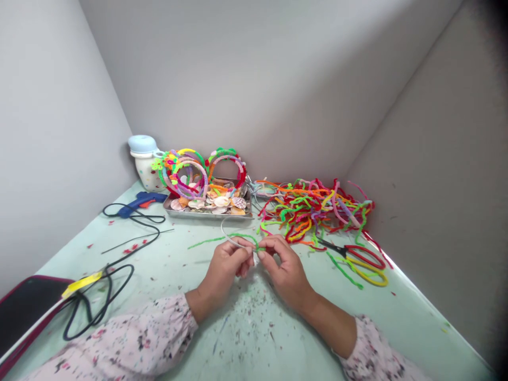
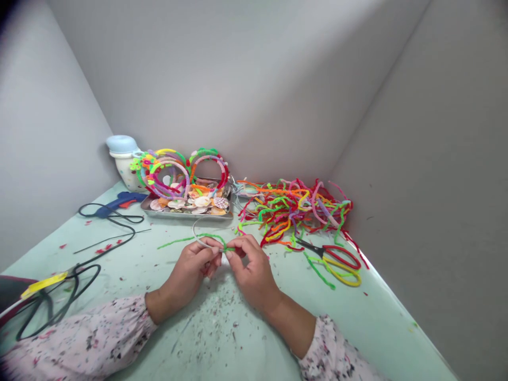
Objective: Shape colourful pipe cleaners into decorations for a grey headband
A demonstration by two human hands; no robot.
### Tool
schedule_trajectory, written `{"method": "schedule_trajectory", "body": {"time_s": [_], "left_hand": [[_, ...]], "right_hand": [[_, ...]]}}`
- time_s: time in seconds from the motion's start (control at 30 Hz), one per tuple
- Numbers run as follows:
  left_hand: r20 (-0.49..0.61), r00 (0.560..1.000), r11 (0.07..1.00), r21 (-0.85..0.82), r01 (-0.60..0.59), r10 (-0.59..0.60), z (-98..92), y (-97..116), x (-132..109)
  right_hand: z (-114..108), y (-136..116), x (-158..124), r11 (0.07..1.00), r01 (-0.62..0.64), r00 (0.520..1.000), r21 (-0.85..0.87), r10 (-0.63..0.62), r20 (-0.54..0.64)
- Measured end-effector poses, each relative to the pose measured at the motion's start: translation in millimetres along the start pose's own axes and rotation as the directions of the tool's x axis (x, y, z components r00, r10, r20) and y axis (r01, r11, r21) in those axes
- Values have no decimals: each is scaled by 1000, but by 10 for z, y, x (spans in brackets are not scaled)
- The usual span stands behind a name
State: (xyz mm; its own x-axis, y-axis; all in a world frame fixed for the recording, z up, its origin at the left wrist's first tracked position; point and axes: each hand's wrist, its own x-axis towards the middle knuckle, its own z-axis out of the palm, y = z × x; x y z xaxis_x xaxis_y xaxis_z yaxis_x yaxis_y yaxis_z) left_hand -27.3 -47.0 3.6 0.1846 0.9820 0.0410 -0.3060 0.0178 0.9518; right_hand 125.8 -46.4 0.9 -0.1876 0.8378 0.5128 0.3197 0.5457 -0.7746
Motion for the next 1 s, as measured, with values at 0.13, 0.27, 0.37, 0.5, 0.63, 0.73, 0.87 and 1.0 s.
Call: {"method": "schedule_trajectory", "body": {"time_s": [0.13, 0.27, 0.37, 0.5, 0.63, 0.73, 0.87, 1.0], "left_hand": [[-4, 1000, 998, 64, -8, 8, 46, 41, -22], [-50, 999, 991, 133, -6, 12, 72, 78, -25], [-72, 997, 985, 171, -7, 19, 67, 81, -16], [-97, 995, 976, 217, -12, 34, 59, 72, -13], [-102, 992, 966, 254, -42, 70, 68, 76, -29], [-111, 988, 954, 290, -72, 108, 79, 85, -59], [-63, 978, 922, 351, -165, 199, 80, 84, -121], [-27, 973, 899, 391, -200, 228, 74, 76, -152]], "right_hand": [[0, 1, 12, 1000, -17, 1000, 18, 17, 12], [-1, -20, 11, 999, -33, 999, 10, 33, 29], [-2, -31, 10, 999, -40, 998, 5, 40, 44], [3, -24, 15, 998, -65, 994, 2, 65, 86], [6, -26, 13, 997, -72, 993, 4, 71, 92], [0, -38, 5, 998, -54, 994, 17, 52, 93], [-14, -50, -8, 998, -12, 993, 65, 4, 115], [-23, -55, -11, 996, 6, 993, 85, -16, 120]]}}
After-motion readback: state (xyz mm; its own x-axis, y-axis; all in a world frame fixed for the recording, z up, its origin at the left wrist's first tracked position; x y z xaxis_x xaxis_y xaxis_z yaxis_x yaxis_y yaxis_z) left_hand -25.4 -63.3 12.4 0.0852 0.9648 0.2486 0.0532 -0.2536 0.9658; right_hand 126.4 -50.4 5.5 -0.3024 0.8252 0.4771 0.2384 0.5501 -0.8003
